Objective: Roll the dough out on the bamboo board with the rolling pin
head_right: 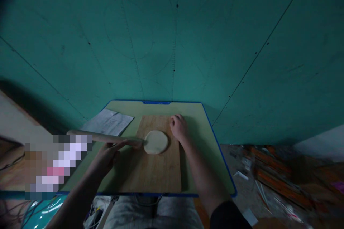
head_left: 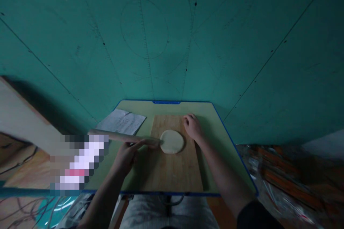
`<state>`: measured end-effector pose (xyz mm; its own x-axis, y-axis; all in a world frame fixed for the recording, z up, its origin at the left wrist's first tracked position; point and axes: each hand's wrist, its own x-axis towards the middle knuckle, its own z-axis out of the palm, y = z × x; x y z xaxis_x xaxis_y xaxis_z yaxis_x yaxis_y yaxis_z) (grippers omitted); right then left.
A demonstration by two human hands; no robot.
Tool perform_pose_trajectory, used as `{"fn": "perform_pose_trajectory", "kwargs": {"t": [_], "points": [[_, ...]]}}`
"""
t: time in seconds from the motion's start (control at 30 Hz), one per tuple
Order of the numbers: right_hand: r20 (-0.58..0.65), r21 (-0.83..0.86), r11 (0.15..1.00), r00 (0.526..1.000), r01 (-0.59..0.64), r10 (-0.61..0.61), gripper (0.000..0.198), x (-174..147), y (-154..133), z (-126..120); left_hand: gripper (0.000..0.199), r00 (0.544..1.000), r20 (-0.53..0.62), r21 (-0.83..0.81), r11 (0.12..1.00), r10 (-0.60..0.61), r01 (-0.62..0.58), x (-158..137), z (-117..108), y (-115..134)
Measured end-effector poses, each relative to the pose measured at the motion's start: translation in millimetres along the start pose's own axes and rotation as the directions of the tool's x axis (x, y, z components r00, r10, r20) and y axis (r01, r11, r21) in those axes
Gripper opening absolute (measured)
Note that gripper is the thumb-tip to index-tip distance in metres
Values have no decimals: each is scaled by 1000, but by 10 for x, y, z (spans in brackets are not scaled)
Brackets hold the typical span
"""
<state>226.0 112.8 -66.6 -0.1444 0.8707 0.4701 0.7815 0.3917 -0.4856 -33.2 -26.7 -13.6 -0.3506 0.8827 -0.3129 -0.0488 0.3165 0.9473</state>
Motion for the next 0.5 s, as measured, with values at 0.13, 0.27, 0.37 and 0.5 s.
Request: {"fn": "perform_pose_trajectory", "kwargs": {"t": [0.13, 0.27, 0.37, 0.5], "points": [[-10, 11, 1000, 1000, -2, 2, 23, 5, 12, 12, 50, 1000, -13, -36, 999, -14, 13, -84, 18, 11], [-16, 20, 1000, 1000, 5, -5, 23, 6, 23, 23, 51, 1000, 1, -47, 998, -30, 30, -178, 37, -2], [-19, 23, 1000, 1000, 12, -11, 24, 4, 28, 27, 50, 999, -22, -38, 998, -50, 49, -249, 55, -9], [-20, 30, 999, 1000, 11, -10, 24, 0, 26, 26, 48, 997, -69, -34, 999, -39, 36, -372, 89, -22]]}}
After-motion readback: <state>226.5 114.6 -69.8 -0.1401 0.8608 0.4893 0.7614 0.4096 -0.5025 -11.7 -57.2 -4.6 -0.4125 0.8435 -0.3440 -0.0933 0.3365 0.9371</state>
